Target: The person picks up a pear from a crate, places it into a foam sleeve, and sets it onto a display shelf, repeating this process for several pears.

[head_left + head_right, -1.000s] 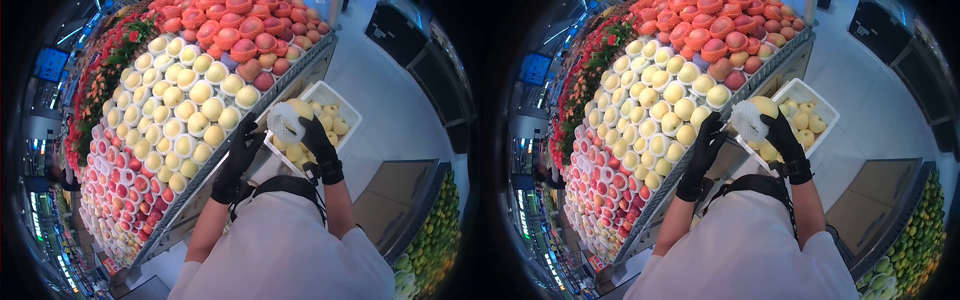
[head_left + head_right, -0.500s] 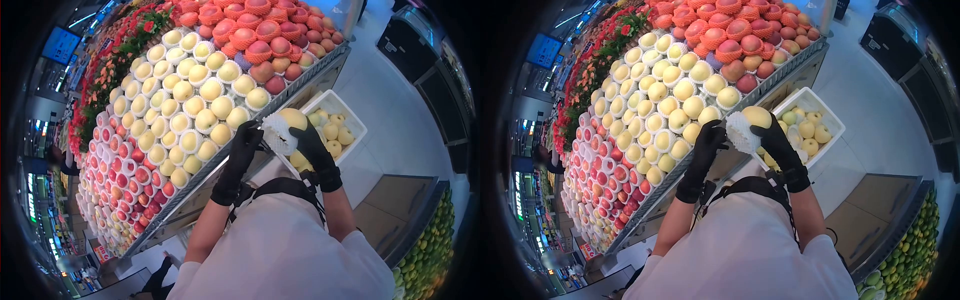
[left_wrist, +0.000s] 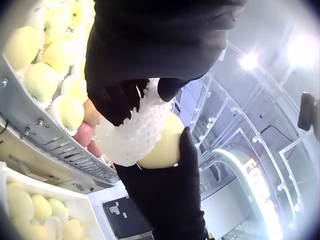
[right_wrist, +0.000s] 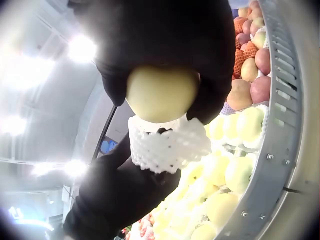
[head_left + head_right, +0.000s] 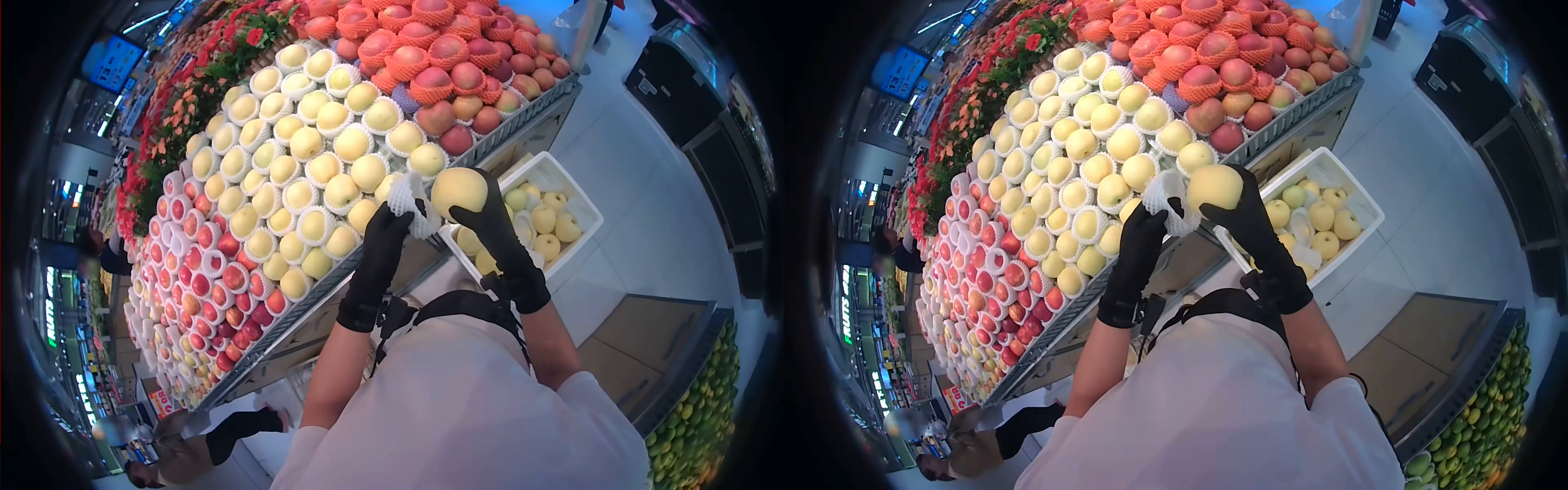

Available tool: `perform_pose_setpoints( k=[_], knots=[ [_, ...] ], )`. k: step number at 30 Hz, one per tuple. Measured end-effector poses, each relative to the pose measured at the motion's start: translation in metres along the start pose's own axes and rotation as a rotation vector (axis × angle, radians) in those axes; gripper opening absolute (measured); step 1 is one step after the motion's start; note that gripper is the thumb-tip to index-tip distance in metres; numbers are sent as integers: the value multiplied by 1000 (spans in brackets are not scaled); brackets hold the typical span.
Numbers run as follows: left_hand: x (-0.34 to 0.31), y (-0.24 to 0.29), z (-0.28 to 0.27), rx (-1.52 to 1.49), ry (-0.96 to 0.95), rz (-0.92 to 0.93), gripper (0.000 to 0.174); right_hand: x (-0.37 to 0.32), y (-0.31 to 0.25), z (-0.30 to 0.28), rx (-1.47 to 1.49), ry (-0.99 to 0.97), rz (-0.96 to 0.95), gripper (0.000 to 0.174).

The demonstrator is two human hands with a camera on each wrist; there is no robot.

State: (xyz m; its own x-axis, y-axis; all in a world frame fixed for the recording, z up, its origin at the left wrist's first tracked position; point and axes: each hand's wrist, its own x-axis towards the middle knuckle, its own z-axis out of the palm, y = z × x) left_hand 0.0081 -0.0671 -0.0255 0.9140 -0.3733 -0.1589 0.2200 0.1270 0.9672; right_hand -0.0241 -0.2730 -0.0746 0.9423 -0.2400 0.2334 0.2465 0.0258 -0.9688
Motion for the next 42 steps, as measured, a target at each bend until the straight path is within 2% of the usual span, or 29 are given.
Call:
perform_pose_setpoints(
  k=[1, 3, 5, 7, 9, 13, 15, 19, 22, 25, 27, 29, 31, 32, 33, 35, 36, 38, 41, 42],
  knots=[
    [1, -2, -6, -69, -10, -5, 28, -1, -1, -5, 120, -12, 76, 69],
    [3, -10, -19, -162, -21, 13, 33, -10, -27, -11, 560, -47, 352, 64],
    [3, -16, -31, -317, -97, 81, 36, -10, -13, -20, 671, -95, 405, 60],
    [0, -15, -39, -393, -99, 60, 38, -10, -9, -27, 754, -122, 473, 59],
    [-5, -12, -42, -468, -66, 29, 38, -11, -5, -30, 706, -110, 466, 59],
    [-16, -3, -45, -152, 63, 43, 34, -10, -1, -30, 583, -86, 458, 59],
    [-22, -2, -47, -178, 134, 30, 34, -13, 1, -24, 542, -36, 459, 55],
    [-32, -7, -62, -186, 208, 25, 33, -12, 0, -11, 493, -64, 492, 57],
    [-38, -7, -72, 130, 241, 93, 32, -11, -10, 5, 387, -45, 441, 59],
    [-37, -12, -86, -57, 262, 112, 33, -7, 0, 15, 409, -39, 425, 58],
    [-39, -19, -100, 31, 328, 199, 32, -3, -6, 26, 454, -36, 465, 57],
    [-39, -14, -116, -39, 370, 183, 32, 2, 7, 35, 448, -16, 470, 55],
    [-40, -10, -133, -276, 394, 58, 32, 4, 15, 46, 456, -6, 495, 49],
    [-42, -9, -141, -86, 383, 163, 31, 7, 11, 51, 693, -21, 548, 43],
    [-44, -8, -149, 100, 391, 270, 30, 10, 7, 58, 410, -69, 437, 43],
    [-49, 4, -159, 32, 348, 248, 30, 16, -14, 84, -147, -160, 199, 46],
    [-50, 7, -166, 3, 335, 227, 30, 19, -24, 99, -471, -78, -115, 52],
    [-49, 14, -177, -33, 333, 146, 33, 24, -33, 118, -407, -119, -44, 50],
    [-56, 39, -177, -204, 427, 170, 25, 29, -55, 142, -368, -206, 31, 49],
    [-56, 37, -184, -156, 446, 206, 22, 30, -58, 151, -406, -221, 4, 50]
  ],
)
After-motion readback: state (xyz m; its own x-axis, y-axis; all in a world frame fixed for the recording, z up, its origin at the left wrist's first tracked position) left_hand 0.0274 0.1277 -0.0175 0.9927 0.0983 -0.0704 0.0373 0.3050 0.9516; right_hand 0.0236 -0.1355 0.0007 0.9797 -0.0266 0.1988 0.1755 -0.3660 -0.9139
